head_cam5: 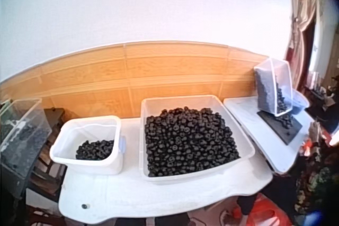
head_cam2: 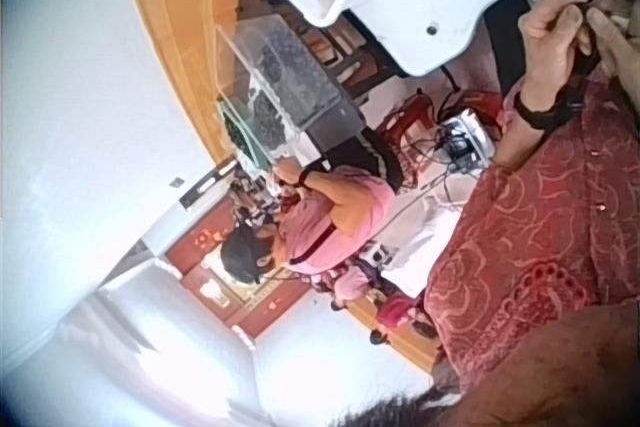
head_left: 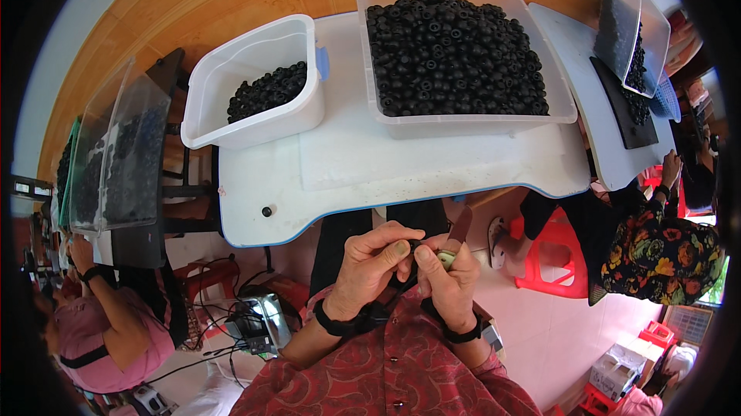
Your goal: Sorting and hand-trimming small round black components with a knife at a production table.
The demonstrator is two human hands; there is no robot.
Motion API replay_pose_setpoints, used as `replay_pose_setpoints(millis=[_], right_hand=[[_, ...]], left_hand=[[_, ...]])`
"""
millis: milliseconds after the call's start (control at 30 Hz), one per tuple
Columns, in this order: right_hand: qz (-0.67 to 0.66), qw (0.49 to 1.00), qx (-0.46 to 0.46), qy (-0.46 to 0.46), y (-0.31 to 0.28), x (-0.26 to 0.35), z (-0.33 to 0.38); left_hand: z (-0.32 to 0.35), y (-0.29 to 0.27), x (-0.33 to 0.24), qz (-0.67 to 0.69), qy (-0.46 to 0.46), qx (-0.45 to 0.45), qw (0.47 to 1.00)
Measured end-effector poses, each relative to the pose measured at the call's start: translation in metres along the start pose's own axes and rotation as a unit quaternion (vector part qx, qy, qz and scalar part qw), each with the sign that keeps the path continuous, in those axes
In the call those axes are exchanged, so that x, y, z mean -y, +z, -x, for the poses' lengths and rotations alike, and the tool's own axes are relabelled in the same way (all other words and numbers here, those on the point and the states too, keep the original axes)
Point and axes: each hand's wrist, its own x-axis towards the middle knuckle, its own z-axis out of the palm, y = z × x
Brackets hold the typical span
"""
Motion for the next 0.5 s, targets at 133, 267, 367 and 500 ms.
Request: replay_pose_setpoints(millis=[133, 267, 367, 500], right_hand=[[-0.074, 0.996, 0.031, 0.033, -0.0040, 0.0003, -0.0010], [-0.119, 0.990, 0.042, 0.063, -0.0046, 0.0019, -0.0023], [-0.140, 0.985, 0.041, 0.096, -0.0022, 0.0050, -0.0030], [-0.152, 0.982, 0.034, 0.111, -0.0021, 0.0051, -0.0037]], left_hand=[[0.0015, -0.0032, -0.0024, 0.064, -0.044, 0.013, 0.997], [0.0021, -0.0047, -0.0016, 0.116, -0.082, 0.025, 0.990], [0.0019, -0.0055, 0.0018, 0.123, -0.097, -0.004, 0.988], [-0.0001, -0.0054, 0.0033, 0.147, -0.105, -0.001, 0.984]])
